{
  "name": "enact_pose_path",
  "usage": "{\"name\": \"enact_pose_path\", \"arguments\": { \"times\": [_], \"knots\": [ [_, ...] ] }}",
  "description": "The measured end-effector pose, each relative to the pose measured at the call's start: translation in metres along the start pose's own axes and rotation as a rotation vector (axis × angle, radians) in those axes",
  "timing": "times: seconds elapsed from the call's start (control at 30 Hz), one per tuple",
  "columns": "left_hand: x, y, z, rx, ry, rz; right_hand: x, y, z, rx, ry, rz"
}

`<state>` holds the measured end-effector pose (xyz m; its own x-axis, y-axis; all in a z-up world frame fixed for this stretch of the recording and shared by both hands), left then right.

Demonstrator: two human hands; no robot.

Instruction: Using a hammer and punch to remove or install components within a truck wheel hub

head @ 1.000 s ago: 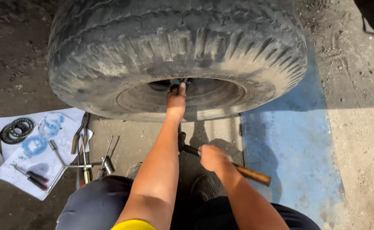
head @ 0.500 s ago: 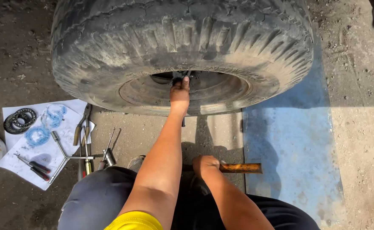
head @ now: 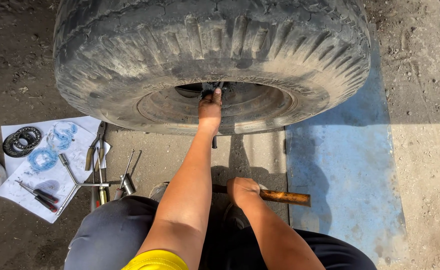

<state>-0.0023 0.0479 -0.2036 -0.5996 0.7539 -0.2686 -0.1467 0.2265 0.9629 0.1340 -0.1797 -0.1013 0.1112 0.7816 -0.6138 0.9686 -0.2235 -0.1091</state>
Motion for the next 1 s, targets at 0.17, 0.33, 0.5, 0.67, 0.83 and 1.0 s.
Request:
{"name": "enact_pose_path", "arguments": {
  "times": [0.17,0.33,0.5,0.67,0.83,1.0],
  "knots": [
    [-0.007,0.012,-0.004,-0.043,-0.014,-0.033,0.038,0.013,-0.011,-0.078,0.077,-0.111],
    [-0.007,0.013,-0.001,-0.087,-0.021,-0.049,0.031,0.016,0.002,-0.169,0.012,-0.104],
    [-0.007,0.011,-0.004,-0.085,-0.017,-0.035,-0.024,-0.018,-0.015,-0.052,-0.128,-0.033],
    [-0.015,0.018,-0.006,-0.045,-0.025,-0.068,0.014,-0.004,-0.045,-0.181,-0.063,-0.193],
    [-0.011,0.025,0.002,-0.059,-0.036,-0.045,-0.006,0.017,0.035,-0.053,0.434,-0.266],
    [-0.003,0.010,-0.001,-0.007,-0.022,0.032,-0.017,-0.014,0.021,0.161,0.193,0.062]
  ]
}}
Point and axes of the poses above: each hand's wrist, its own x-axis towards the middle knuckle, its own z-axis out of the palm, y = z × x, the point moved 4 cm from there along x, towards the middle knuckle, and after that the axes turned 12 degrees about y, right-handed, at the moved point
